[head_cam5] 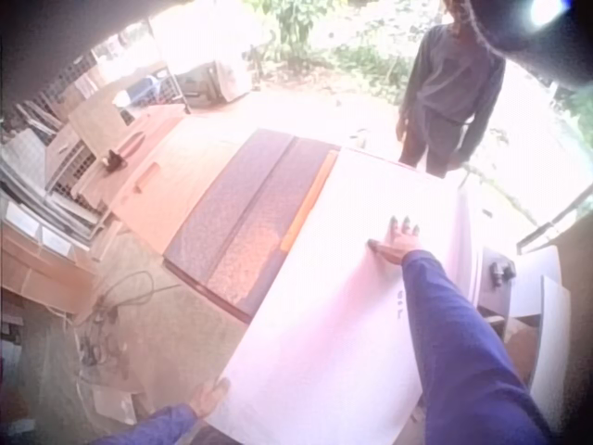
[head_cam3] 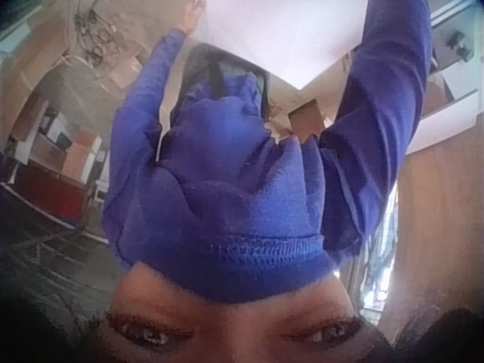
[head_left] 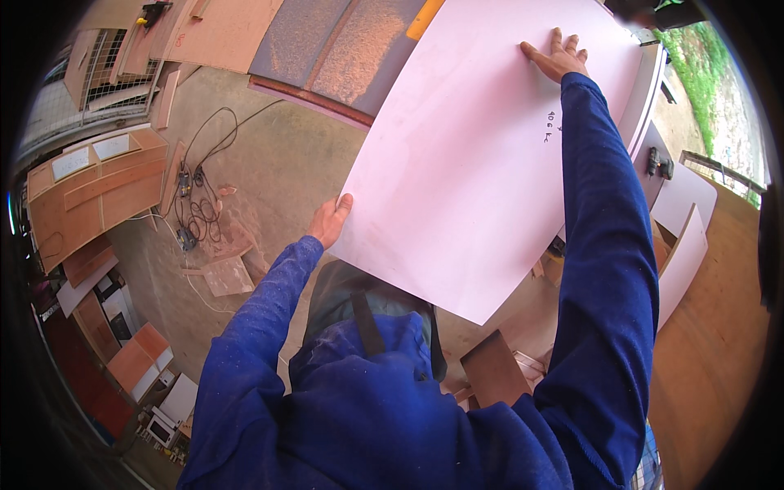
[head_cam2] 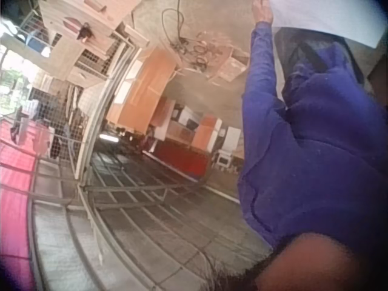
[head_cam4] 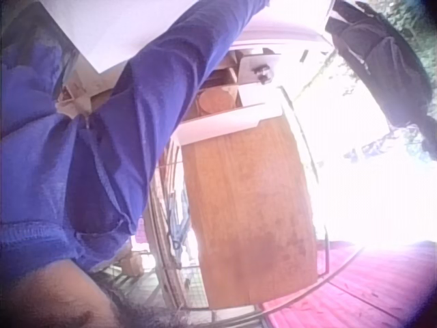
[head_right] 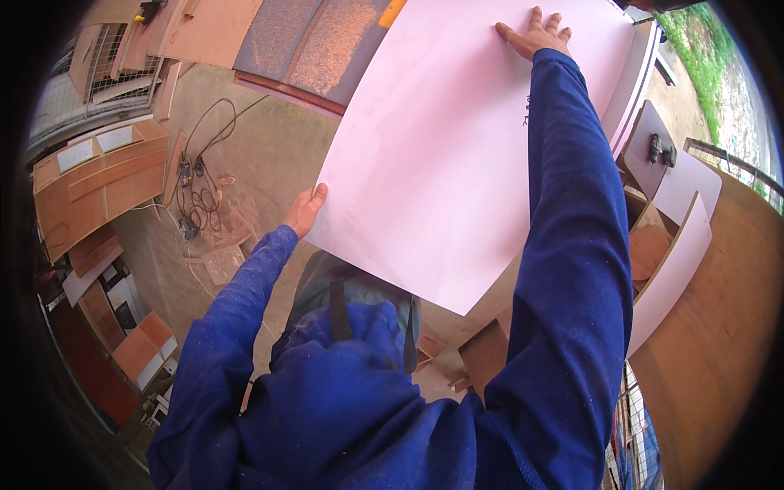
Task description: The person positions a large white board on a table saw and cuts it with assistance from another person. After cutting, the person lifts the board, inspects the edge, and places it on a workbench with other cut pieces.
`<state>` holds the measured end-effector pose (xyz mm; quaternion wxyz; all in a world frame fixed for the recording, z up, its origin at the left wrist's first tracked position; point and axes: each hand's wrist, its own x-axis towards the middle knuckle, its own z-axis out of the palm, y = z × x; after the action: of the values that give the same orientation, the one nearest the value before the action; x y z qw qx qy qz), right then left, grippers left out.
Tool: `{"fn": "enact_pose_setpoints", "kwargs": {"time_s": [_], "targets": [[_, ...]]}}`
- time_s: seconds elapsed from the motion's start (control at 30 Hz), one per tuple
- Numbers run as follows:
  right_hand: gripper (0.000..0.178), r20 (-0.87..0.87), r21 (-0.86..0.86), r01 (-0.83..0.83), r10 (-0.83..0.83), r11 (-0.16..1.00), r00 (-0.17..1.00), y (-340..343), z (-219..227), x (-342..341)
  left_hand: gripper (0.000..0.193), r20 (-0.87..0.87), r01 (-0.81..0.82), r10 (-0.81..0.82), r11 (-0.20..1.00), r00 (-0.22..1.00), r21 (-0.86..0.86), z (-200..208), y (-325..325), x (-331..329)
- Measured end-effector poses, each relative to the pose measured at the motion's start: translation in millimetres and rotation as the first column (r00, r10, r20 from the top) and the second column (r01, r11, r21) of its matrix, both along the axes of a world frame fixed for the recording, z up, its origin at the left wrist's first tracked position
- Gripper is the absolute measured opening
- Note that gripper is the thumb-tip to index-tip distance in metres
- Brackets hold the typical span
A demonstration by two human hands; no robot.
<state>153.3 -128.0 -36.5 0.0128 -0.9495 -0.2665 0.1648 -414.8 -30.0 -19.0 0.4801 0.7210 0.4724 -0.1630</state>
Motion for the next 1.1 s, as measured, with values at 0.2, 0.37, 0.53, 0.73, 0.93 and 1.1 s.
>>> {"fn": "enact_pose_setpoints", "kwargs": {"time_s": [0.2, 0.37, 0.53, 0.73, 0.93, 1.1], "targets": [[0.119, 0.033, -0.045, -0.003, 0.004, 0.999, 0.999, -0.3, -16.9, 19.5, 0.076, 0.002, 0.000, 0.000, 1.000, 1.000, 0.012, -1.1, 0.5, 3.6], [0.118, 0.031, -0.035, -0.001, 0.002, 0.999, 1.000, 1.4, -19.8, 24.9, 0.075, 0.035, -0.024, 0.024, 1.000, 0.999, 0.000, -0.5, 1.3, 6.8], [0.118, -0.002, -0.019, 0.005, -0.005, 1.000, 1.000, 3.7, -3.7, 15.9, 0.075, 0.020, -0.015, 0.014, 1.000, 1.000, 0.011, -1.0, 2.8, 9.9], [0.118, -0.014, -0.007, 0.003, -0.003, 1.000, 1.000, 8.1, 6.5, 11.2, 0.075, 0.009, -0.020, 0.020, 1.000, 1.000, 0.022, -2.2, 4.2, 13.5], [0.117, -0.010, -0.014, 0.003, -0.003, 1.000, 1.000, 8.8, 4.5, 16.2, 0.074, 0.018, -0.024, 0.023, 0.999, 1.000, 0.023, -0.4, 3.8, 18.4], [0.115, -0.001, -0.007, 0.009, -0.009, 1.000, 1.000, 10.5, 4.7, 17.4, 0.076, 0.004, -0.030, 0.030, 1.000, 1.000, 0.006, 2.2, 5.2, 21.8]]}}
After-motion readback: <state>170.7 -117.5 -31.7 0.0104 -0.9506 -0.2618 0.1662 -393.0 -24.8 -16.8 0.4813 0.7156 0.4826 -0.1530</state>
